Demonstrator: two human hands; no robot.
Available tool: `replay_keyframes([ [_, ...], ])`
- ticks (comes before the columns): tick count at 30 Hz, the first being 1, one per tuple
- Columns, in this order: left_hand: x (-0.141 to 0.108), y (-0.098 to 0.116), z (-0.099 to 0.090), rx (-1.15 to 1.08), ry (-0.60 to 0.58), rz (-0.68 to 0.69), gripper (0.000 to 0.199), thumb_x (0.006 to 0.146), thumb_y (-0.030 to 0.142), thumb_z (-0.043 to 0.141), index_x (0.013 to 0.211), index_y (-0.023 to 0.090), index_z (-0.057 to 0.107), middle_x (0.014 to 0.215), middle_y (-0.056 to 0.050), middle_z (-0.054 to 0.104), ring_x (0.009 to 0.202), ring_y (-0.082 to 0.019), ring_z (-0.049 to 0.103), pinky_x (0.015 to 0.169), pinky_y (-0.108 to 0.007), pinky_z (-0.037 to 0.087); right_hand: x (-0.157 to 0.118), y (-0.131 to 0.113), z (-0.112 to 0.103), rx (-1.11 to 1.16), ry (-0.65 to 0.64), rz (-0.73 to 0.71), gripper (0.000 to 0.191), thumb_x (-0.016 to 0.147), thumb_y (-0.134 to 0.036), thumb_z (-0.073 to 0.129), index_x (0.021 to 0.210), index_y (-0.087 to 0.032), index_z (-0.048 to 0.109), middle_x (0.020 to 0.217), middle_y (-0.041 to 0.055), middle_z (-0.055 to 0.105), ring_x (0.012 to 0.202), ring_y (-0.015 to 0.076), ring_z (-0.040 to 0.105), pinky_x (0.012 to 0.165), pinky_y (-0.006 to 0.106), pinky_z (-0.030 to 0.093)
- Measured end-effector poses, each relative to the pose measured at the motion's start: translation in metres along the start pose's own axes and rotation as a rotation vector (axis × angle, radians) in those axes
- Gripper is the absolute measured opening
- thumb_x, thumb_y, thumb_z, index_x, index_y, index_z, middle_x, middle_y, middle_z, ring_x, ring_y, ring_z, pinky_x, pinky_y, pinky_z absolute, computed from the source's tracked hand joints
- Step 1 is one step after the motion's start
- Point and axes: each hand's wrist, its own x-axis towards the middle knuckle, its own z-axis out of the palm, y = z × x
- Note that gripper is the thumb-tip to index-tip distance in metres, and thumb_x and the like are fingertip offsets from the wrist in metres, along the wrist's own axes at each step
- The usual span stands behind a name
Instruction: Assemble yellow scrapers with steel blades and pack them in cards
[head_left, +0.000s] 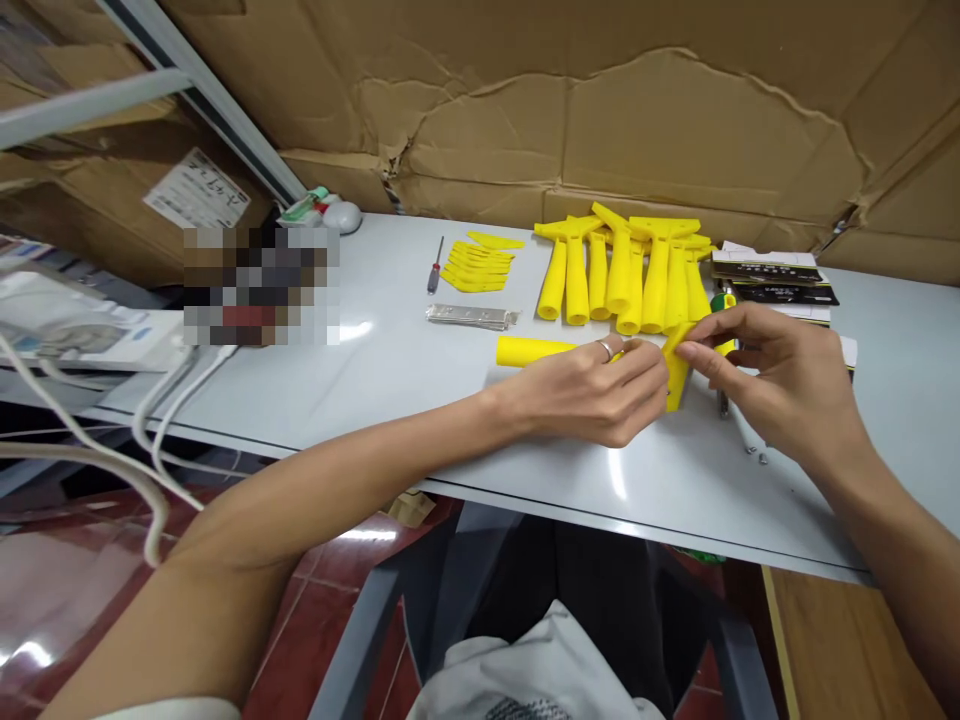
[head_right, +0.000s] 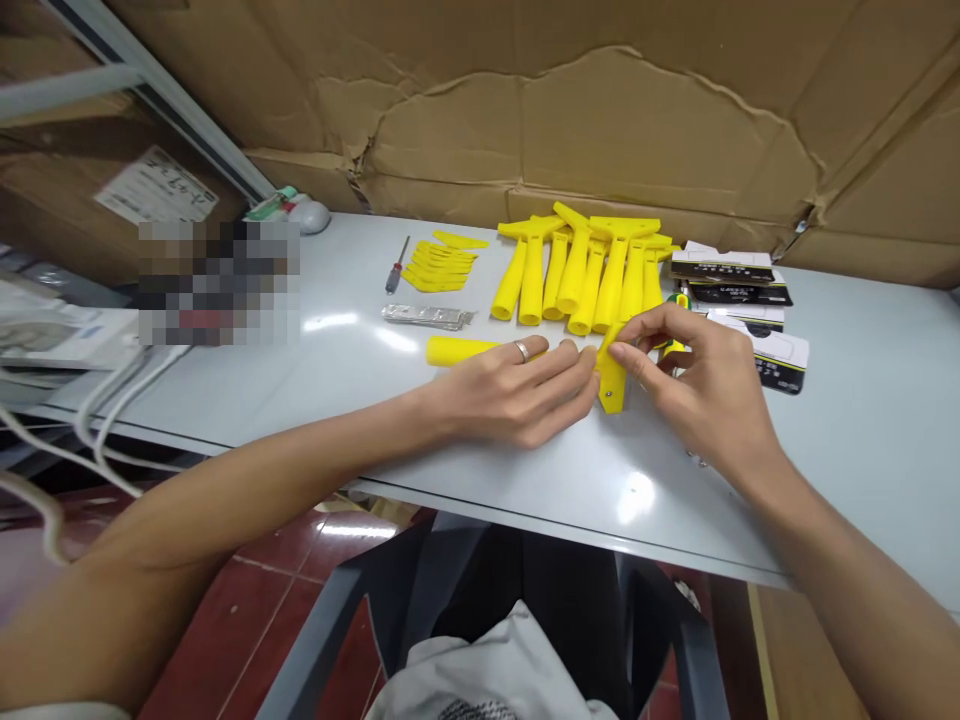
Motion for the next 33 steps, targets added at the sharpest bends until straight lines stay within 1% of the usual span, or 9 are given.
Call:
replay_keyframes([
  [3,-0.001,0.0,0.0,-0.021,0.021,-0.012,0.023,0.107,0.012,0.053,0.105,0.012,0.076,0.107,-0.011,0.08,0.091,-0.019,0.072,0.073,-0.032,0.052,0.003,0.006,-0.002,0.136,-0.016,0.045,0.035,0.079,-0.048,0.088,0.098,-0.027,0.068,0.098,0.0046,0.075,0.084,0.0232,0.072,0.068,0.037,0.058],
  [7,-0.001,-0.002,0.002,-0.139,0.005,-0.028,0.021,0.107,0.011,0.054,0.106,0.011,0.075,0.107,-0.013,0.079,0.091,-0.02,0.071,0.072,-0.033,0.05,0.005,0.015,-0.007,0.234,-0.083,0.119,0.053,0.071,-0.048,0.095,0.109,-0.03,0.064,0.095,0.0018,0.075,0.072,0.0185,0.068,0.059,0.032,0.054],
  [11,-0.002,-0.003,0.002,-0.218,-0.025,-0.061,0.021,0.107,0.011,0.054,0.107,0.012,0.075,0.111,-0.014,0.078,0.096,-0.022,0.072,0.073,-0.035,0.05,0.005,0.019,-0.008,0.223,-0.124,0.123,0.047,0.076,-0.049,0.093,0.111,-0.029,0.069,0.098,0.0034,0.078,0.078,0.0202,0.071,0.066,0.035,0.057],
  [14,-0.003,-0.003,0.002,-0.18,-0.018,-0.053,0.021,0.107,0.012,0.054,0.106,0.013,0.075,0.109,-0.013,0.079,0.094,-0.021,0.072,0.072,-0.035,0.05,0.006,0.02,-0.006,0.22,-0.13,0.098,0.044,0.078,-0.051,0.092,0.109,-0.029,0.071,0.096,0.0037,0.077,0.085,0.0232,0.073,0.071,0.037,0.059],
  [16,-0.003,-0.003,0.002,-0.114,0.018,-0.036,0.02,0.107,0.013,0.055,0.105,0.015,0.075,0.106,-0.01,0.08,0.092,-0.02,0.072,0.072,-0.033,0.051,0.007,0.02,-0.005,0.252,-0.157,0.102,0.045,0.076,-0.05,0.093,0.109,-0.029,0.07,0.092,0.0029,0.076,0.081,0.0225,0.072,0.069,0.036,0.058],
  [20,-0.002,-0.003,0.006,-0.042,0.105,-0.03,0.016,0.106,0.015,0.058,0.105,0.016,0.074,0.102,-0.006,0.08,0.089,-0.017,0.072,0.072,-0.03,0.054,0.009,0.02,-0.006,0.343,-0.213,0.184,0.047,0.074,-0.05,0.095,0.107,-0.029,0.068,0.083,0.0008,0.073,0.073,0.0199,0.067,0.06,0.032,0.051],
  [26,-0.003,0.0,0.011,-0.06,0.139,-0.045,0.013,0.106,0.018,0.06,0.11,0.017,0.072,0.103,-0.006,0.08,0.091,-0.017,0.073,0.075,-0.031,0.056,0.007,0.015,-0.005,0.314,-0.188,0.144,0.044,0.078,-0.054,0.091,0.104,-0.03,0.066,0.082,0.0018,0.072,0.085,0.0256,0.073,0.068,0.038,0.059],
  [30,-0.003,0.002,0.015,-0.1,0.164,-0.116,0.012,0.105,0.017,0.061,0.112,0.013,0.07,0.104,-0.008,0.079,0.089,-0.019,0.073,0.073,-0.033,0.057,0.008,0.012,-0.006,0.369,-0.221,0.16,0.046,0.077,-0.054,0.092,0.102,-0.029,0.063,0.085,0.0014,0.072,0.081,0.0235,0.071,0.067,0.038,0.058],
  [33,-0.004,0.004,0.019,-0.131,0.118,-0.162,0.02,0.108,0.013,0.053,0.123,0.01,0.065,0.109,-0.011,0.078,0.093,-0.02,0.072,0.075,-0.033,0.058,0.009,0.012,-0.009,0.407,-0.235,0.165,0.043,0.078,-0.046,0.093,0.105,-0.028,0.065,0.083,-0.0003,0.07,0.077,0.0198,0.067,0.066,0.035,0.056],
])
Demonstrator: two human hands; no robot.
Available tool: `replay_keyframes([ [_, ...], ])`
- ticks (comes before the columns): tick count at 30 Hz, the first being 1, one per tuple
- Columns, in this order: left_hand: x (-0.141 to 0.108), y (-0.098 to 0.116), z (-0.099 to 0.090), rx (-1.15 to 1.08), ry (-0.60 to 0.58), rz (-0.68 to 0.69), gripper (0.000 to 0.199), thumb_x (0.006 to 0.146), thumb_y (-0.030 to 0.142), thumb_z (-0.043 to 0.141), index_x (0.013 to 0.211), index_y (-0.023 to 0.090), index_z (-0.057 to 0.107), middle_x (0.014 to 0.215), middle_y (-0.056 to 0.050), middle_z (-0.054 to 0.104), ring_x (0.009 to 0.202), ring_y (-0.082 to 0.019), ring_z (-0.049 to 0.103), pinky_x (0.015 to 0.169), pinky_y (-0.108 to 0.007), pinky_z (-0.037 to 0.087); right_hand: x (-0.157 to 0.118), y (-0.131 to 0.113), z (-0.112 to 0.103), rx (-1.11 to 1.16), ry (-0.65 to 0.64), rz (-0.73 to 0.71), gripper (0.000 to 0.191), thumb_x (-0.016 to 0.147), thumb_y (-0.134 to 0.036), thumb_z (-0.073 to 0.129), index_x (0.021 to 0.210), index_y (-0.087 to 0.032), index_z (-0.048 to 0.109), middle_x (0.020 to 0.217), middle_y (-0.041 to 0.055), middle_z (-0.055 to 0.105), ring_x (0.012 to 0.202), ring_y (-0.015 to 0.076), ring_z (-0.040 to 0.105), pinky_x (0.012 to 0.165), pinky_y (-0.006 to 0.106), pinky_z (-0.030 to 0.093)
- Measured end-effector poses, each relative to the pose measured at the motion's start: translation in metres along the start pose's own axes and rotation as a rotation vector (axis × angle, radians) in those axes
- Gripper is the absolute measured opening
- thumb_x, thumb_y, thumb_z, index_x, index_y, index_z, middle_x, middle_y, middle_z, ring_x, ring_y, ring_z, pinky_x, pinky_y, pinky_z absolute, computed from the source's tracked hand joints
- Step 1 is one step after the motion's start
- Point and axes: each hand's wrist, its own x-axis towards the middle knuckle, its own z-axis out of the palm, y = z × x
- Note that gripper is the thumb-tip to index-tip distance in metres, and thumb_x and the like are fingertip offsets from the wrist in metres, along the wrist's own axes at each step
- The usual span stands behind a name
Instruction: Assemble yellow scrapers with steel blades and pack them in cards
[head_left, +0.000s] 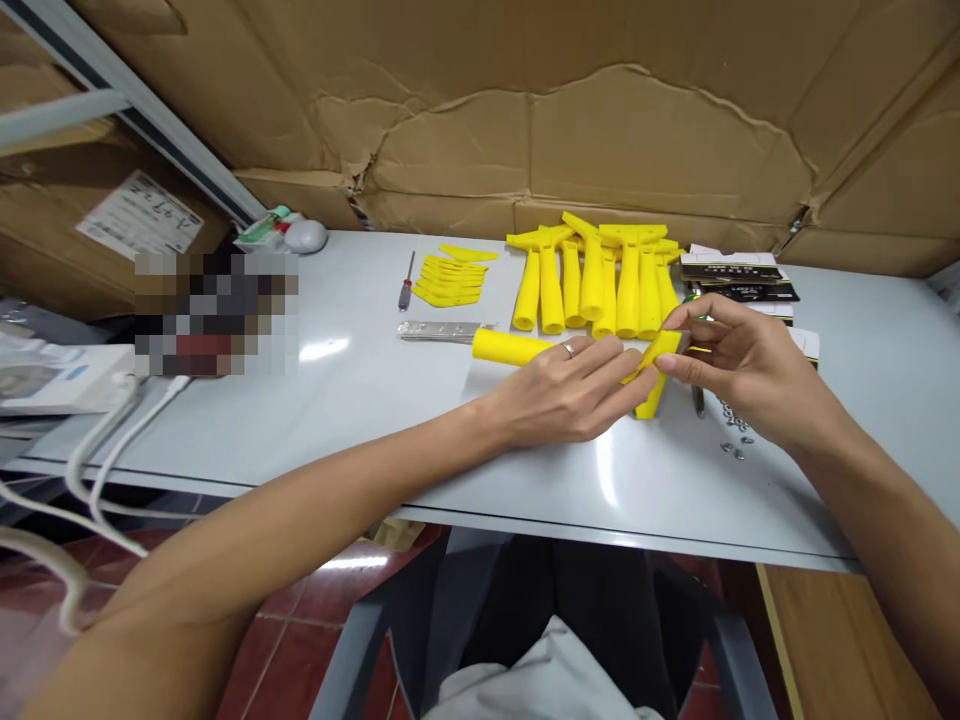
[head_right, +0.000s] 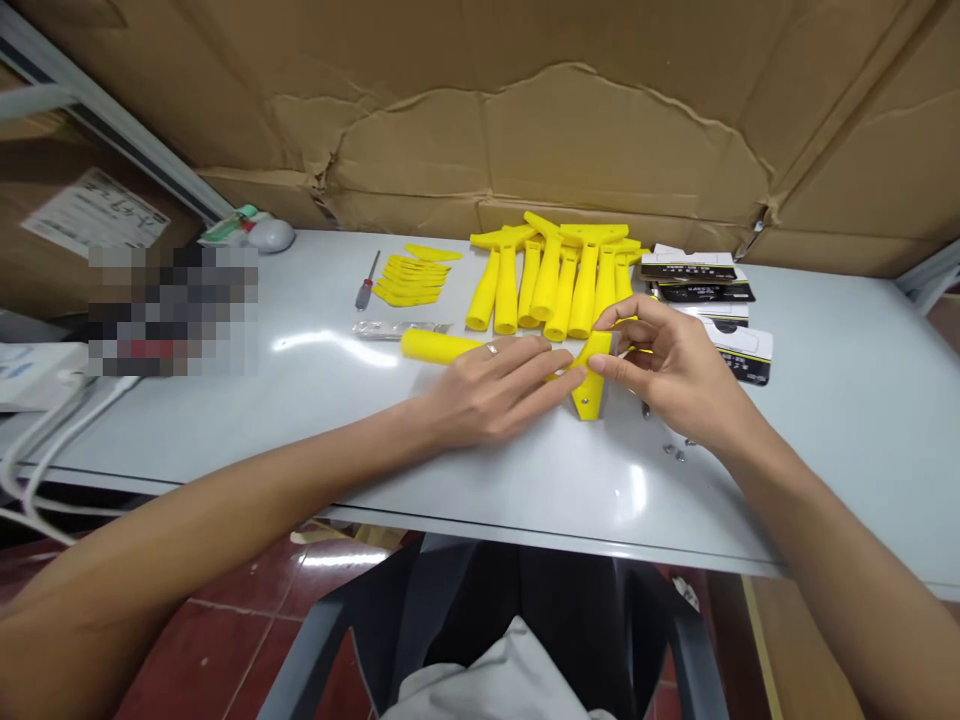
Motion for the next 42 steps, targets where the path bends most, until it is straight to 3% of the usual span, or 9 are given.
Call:
replay_keyframes([
  [7,-0.007,0.003,0.009,-0.185,-0.108,-0.209,0.04,0.106,0.01,0.049,0.146,0.007,0.048,0.114,-0.016,0.069,0.106,-0.027,0.067,0.082,-0.04,0.063,0.002,-0.01,-0.02,-0.086,0.0,0.007,0.032,0.083,-0.042,0.087,0.105,-0.025,0.073,0.09,0.0034,0.076,0.072,0.0181,0.069,0.06,0.033,0.056],
  [14,-0.008,0.0,0.015,-0.221,-0.053,-0.307,0.035,0.102,0.01,0.055,0.136,0.008,0.06,0.105,-0.013,0.068,0.104,-0.025,0.065,0.082,-0.039,0.063,-0.002,-0.004,-0.099,-1.065,-0.217,0.145,0.014,0.095,-0.028,0.068,0.096,-0.029,0.082,0.093,0.0015,0.082,0.074,0.0188,0.068,0.075,0.039,0.049],
  [18,-0.002,-0.002,0.008,-0.387,0.031,-0.442,0.029,0.099,0.014,0.059,0.125,0.006,0.071,0.104,-0.013,0.071,0.098,-0.023,0.067,0.086,-0.038,0.061,-0.002,0.009,-0.125,-1.151,-0.325,0.271,0.015,0.091,-0.027,0.072,0.099,-0.029,0.084,0.096,0.0014,0.083,0.078,0.0193,0.07,0.075,0.036,0.049],
  [21,0.011,-0.007,-0.009,-0.67,-0.047,-0.745,0.025,0.094,0.017,0.063,0.115,0.012,0.077,0.104,-0.009,0.074,0.096,-0.019,0.069,0.085,-0.032,0.059,0.001,0.012,-0.118,-1.085,-0.368,0.274,0.016,0.091,-0.028,0.069,0.096,-0.026,0.085,0.095,0.0038,0.083,0.077,0.0186,0.069,0.074,0.035,0.049],
  [24,0.023,-0.012,-0.024,-1.117,-0.176,-1.154,0.012,0.09,0.021,0.068,0.096,0.014,0.075,0.09,-0.003,0.072,0.071,-0.012,0.064,0.064,-0.024,0.052,0.005,0.009,-0.106,-1.101,-0.379,0.3,0.018,0.092,-0.027,0.065,0.092,-0.024,0.083,0.09,0.0052,0.081,0.075,0.0183,0.066,0.071,0.034,0.047],
  [27,0.029,-0.016,-0.026,-1.542,-0.116,-1.392,0.008,0.086,0.022,0.07,0.086,0.014,0.069,0.076,0.001,0.064,0.051,-0.006,0.052,0.047,-0.021,0.042,0.006,0.007,-0.099,-1.135,-0.386,0.334,0.022,0.092,-0.025,0.061,0.096,-0.026,0.083,0.093,0.0037,0.081,0.078,0.0187,0.066,0.074,0.034,0.048],
  [30,0.028,-0.016,-0.02,-1.756,-0.007,-1.478,0.008,0.081,0.019,0.074,0.084,0.013,0.069,0.073,0.001,0.062,0.051,-0.006,0.052,0.043,-0.019,0.04,0.007,0.012,-0.101,-1.124,-0.396,0.308,0.022,0.092,-0.025,0.061,0.1,-0.026,0.082,0.099,0.0032,0.081,0.081,0.0187,0.067,0.076,0.034,0.048],
  [35,0.026,-0.014,-0.018,-1.837,-0.017,-1.527,0.018,0.073,0.019,0.084,0.082,0.013,0.07,0.073,0.001,0.063,0.054,-0.007,0.055,0.043,-0.018,0.043,0.006,0.014,-0.103,-1.134,-0.398,0.258,0.019,0.092,-0.03,0.062,0.094,-0.027,0.08,0.093,0.0004,0.079,0.075,0.0168,0.062,0.072,0.035,0.046],
  [42,0.029,-0.014,-0.022,-1.739,-0.145,-1.494,0.016,0.076,0.023,0.083,0.079,0.014,0.07,0.064,0.003,0.062,0.049,-0.007,0.054,0.046,-0.019,0.043,-0.004,-0.018,-0.076,-0.654,0.019,0.119,0.037,0.081,-0.056,0.078,0.092,-0.021,0.079,0.084,0.0051,0.079,0.073,0.0201,0.069,0.067,0.035,0.05],
])
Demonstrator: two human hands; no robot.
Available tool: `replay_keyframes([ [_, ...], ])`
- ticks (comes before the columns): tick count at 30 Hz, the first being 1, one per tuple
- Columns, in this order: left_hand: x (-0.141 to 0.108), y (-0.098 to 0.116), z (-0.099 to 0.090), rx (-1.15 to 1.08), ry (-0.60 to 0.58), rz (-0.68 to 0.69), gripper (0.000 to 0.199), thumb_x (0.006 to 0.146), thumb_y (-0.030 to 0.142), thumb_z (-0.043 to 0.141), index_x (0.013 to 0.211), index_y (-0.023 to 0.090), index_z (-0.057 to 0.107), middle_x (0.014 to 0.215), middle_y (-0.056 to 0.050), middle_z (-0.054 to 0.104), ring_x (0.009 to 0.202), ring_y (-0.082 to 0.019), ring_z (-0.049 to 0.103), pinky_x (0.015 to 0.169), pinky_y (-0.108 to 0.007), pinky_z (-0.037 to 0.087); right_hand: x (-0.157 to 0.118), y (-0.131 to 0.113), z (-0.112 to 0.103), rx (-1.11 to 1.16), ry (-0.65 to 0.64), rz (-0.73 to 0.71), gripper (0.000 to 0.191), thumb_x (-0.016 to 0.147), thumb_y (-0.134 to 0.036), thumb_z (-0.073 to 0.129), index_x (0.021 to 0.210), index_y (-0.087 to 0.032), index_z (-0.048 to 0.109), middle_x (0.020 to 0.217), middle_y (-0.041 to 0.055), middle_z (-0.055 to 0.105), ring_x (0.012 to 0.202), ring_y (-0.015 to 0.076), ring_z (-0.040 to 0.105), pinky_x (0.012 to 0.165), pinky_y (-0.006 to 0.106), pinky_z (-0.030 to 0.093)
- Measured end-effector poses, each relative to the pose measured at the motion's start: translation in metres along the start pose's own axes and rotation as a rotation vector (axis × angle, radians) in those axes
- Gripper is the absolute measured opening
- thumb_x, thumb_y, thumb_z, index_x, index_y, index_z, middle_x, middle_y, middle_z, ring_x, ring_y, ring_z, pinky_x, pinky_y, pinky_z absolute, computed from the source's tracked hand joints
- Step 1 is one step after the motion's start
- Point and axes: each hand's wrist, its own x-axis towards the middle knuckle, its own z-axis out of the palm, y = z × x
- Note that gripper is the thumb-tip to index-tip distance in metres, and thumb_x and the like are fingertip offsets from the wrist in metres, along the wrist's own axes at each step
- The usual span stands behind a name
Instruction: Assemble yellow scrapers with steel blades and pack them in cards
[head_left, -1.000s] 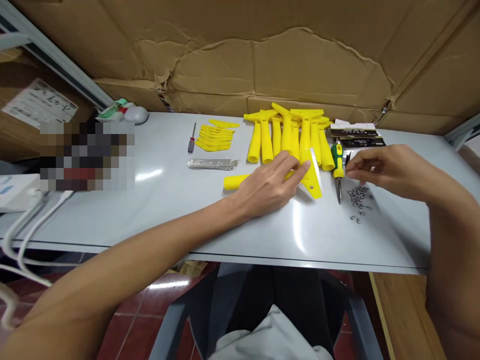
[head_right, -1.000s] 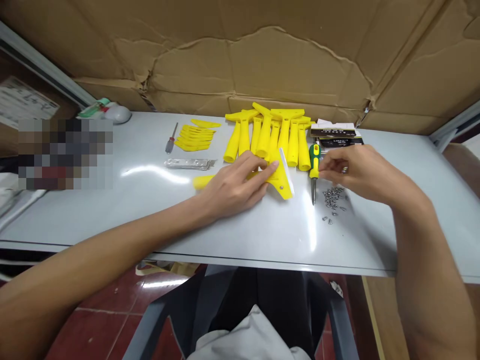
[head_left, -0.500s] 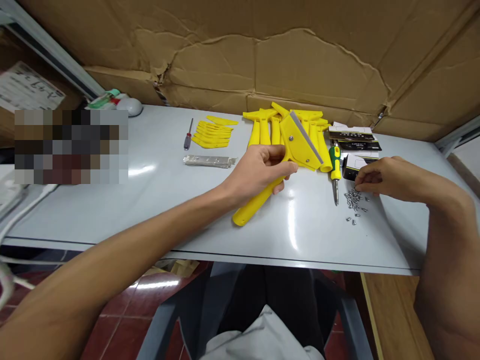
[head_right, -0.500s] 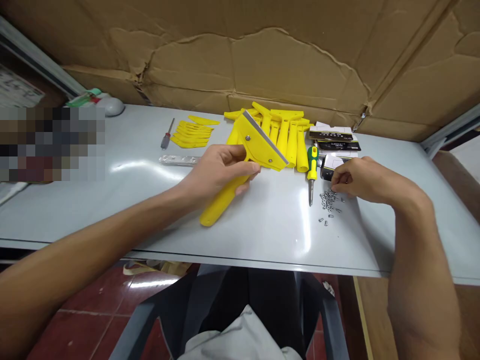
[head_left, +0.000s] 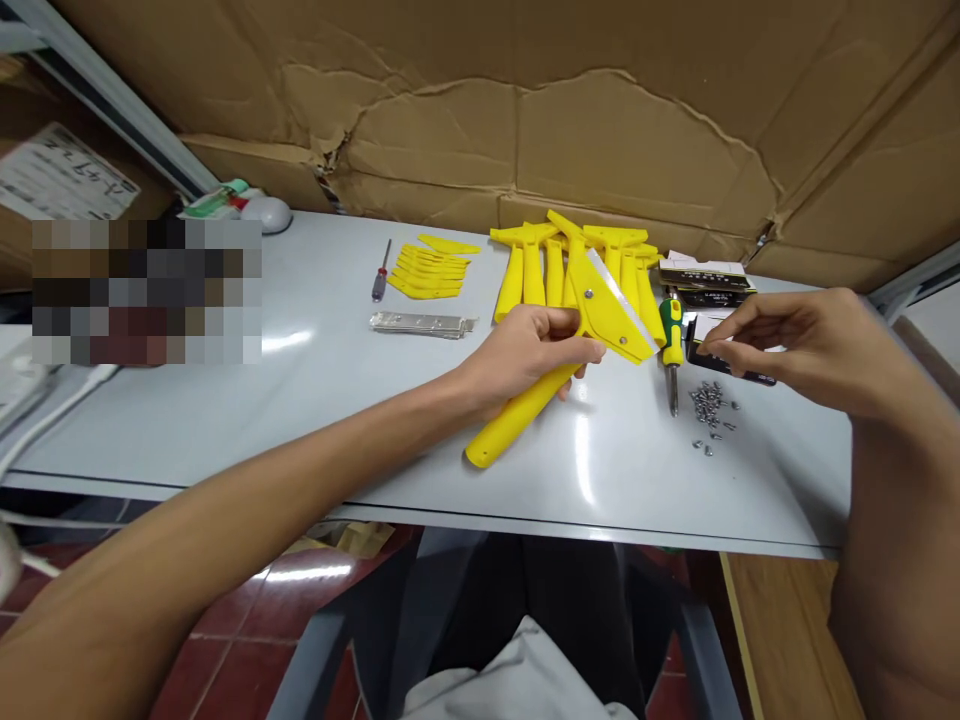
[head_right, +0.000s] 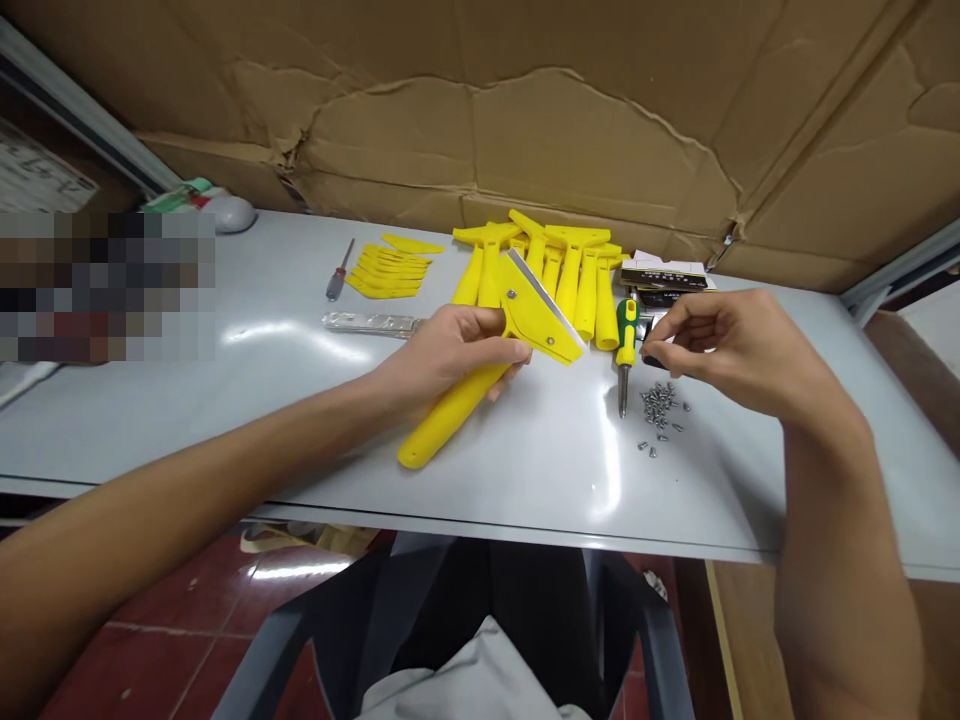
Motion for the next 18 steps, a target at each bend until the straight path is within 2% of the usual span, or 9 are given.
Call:
replay_keyframes([
  [2,0.0,-0.001,0.0,0.046,0.008,-0.021,0.012,0.08,0.021,0.078,0.076,0.014,0.068,0.062,0.003,0.062,0.048,-0.006,0.053,0.047,-0.019,0.042,0.0,-0.003,0.003,-0.021,-0.019,-0.021,0.035,0.08,-0.055,0.079,0.09,-0.021,0.08,0.084,0.0042,0.079,0.073,0.0202,0.07,0.069,0.036,0.051],
  [4,0.0,-0.004,-0.001,0.072,0.025,-0.036,0.011,0.081,0.02,0.075,0.076,0.015,0.068,0.061,0.003,0.062,0.047,-0.007,0.053,0.047,-0.02,0.041,0.003,0.001,0.004,-0.139,-0.072,-0.04,0.028,0.082,-0.051,0.076,0.086,-0.023,0.079,0.079,0.002,0.077,0.069,0.0184,0.067,0.068,0.036,0.049],
  [9,0.003,-0.008,-0.002,0.1,0.05,-0.057,0.011,0.078,0.021,0.078,0.075,0.015,0.069,0.061,0.002,0.063,0.05,-0.008,0.052,0.049,-0.021,0.038,0.008,0.02,-0.003,-0.295,-0.289,-0.145,0.019,0.091,-0.041,0.069,0.095,-0.027,0.08,0.09,0.0005,0.08,0.072,0.0178,0.068,0.071,0.036,0.051],
  [13,0.005,-0.012,-0.003,0.073,0.058,-0.083,0.011,0.074,0.02,0.081,0.078,0.014,0.073,0.061,0.001,0.063,0.052,-0.009,0.052,0.051,-0.022,0.038,0.009,0.027,-0.006,-0.384,-0.273,-0.161,0.013,0.092,-0.03,0.068,0.09,-0.03,0.08,0.09,-0.0007,0.081,0.072,0.019,0.069,0.071,0.036,0.05],
  [18,0.008,-0.02,-0.006,0.025,0.036,-0.124,0.013,0.072,0.022,0.082,0.076,0.014,0.072,0.06,0.0,0.062,0.052,-0.009,0.052,0.051,-0.024,0.038,0.01,0.03,-0.004,-0.391,-0.292,-0.103,0.017,0.089,-0.022,0.067,0.089,-0.03,0.083,0.09,-0.0004,0.082,0.074,0.0206,0.072,0.072,0.037,0.05],
])
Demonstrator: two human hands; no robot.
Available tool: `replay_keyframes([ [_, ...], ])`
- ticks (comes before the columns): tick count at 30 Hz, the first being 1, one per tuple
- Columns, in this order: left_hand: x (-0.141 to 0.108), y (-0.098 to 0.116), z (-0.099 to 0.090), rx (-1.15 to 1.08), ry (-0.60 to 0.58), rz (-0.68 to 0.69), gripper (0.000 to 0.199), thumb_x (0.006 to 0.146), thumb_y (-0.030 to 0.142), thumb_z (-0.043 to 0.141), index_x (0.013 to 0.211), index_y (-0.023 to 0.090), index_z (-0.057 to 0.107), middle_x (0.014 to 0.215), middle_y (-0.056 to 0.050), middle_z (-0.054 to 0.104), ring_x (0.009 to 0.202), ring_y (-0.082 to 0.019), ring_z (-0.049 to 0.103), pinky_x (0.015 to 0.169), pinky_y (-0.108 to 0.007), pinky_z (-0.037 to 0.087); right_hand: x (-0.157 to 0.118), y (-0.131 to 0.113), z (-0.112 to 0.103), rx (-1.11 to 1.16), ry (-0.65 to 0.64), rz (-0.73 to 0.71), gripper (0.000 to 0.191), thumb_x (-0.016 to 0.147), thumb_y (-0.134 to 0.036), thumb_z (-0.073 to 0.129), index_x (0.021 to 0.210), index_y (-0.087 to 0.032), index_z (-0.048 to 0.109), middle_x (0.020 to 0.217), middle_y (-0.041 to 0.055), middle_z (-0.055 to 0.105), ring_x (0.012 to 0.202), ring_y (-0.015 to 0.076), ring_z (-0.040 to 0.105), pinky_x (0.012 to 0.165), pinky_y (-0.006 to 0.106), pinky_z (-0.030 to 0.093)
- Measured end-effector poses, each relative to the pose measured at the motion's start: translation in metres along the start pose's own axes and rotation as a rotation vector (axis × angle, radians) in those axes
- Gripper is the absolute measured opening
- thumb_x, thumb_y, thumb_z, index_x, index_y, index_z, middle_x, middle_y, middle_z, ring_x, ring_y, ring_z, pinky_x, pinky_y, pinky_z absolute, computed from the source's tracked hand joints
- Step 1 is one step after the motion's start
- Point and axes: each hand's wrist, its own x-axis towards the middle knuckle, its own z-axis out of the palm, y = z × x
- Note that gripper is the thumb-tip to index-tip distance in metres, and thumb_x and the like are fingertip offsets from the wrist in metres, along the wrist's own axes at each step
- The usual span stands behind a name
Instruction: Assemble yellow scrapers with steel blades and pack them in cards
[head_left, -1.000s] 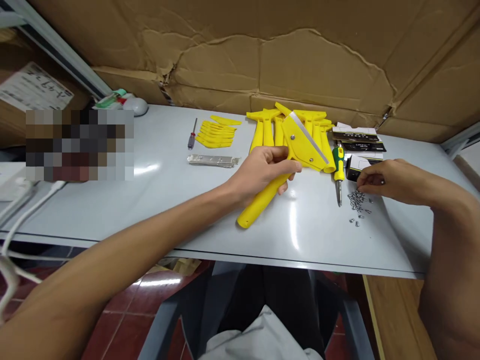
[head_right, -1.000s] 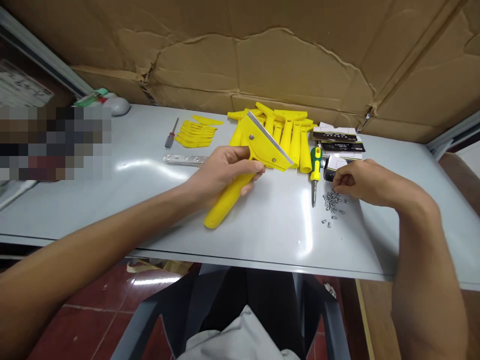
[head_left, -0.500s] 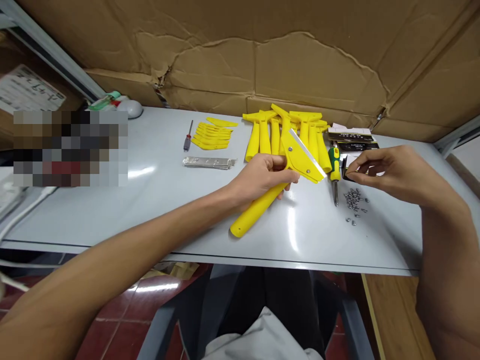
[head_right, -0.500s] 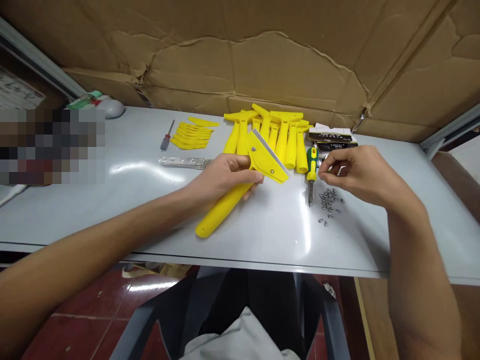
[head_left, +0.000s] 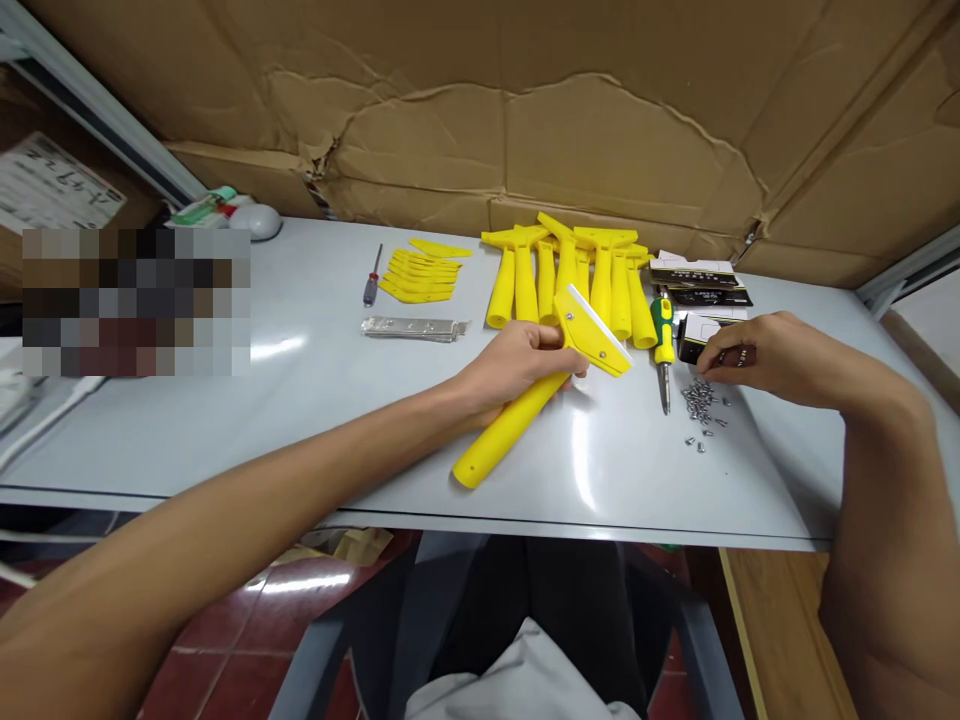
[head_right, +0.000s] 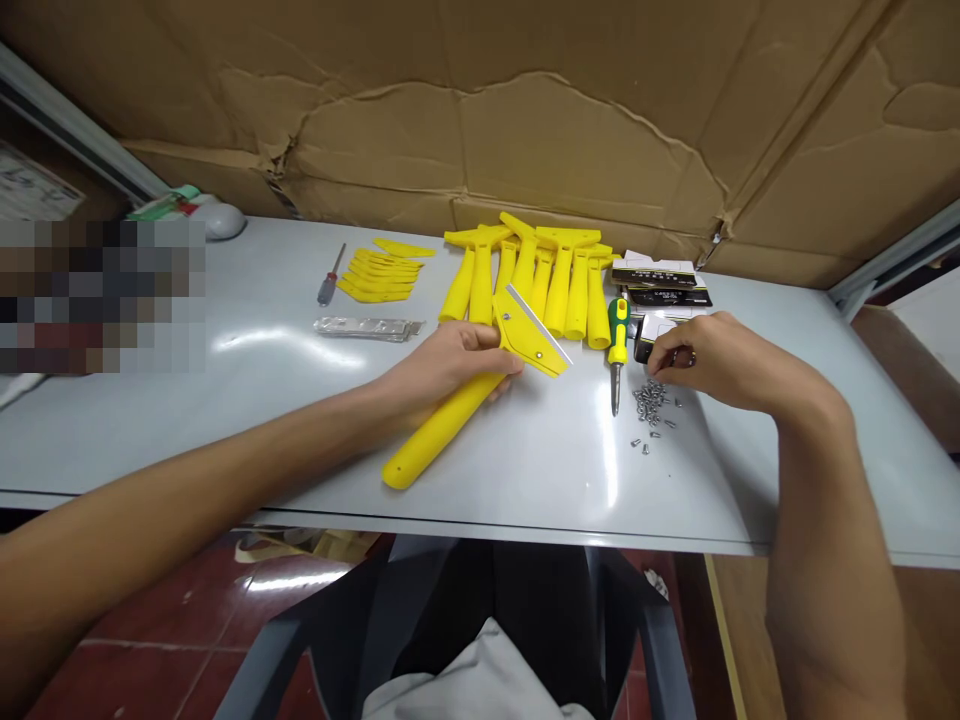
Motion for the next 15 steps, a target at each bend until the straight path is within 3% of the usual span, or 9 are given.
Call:
replay_keyframes([
  [15,0.002,-0.001,0.002,-0.012,-0.005,-0.035,0.01,0.078,0.019,0.079,0.074,0.014,0.071,0.062,-0.002,0.063,0.053,-0.01,0.054,0.052,-0.023,0.04,0.004,-0.016,-0.001,-0.045,-0.079,-0.001,0.023,0.093,-0.025,0.06,0.096,-0.021,0.082,0.097,0.0057,0.082,0.078,0.0194,0.069,0.078,0.037,0.049],
])
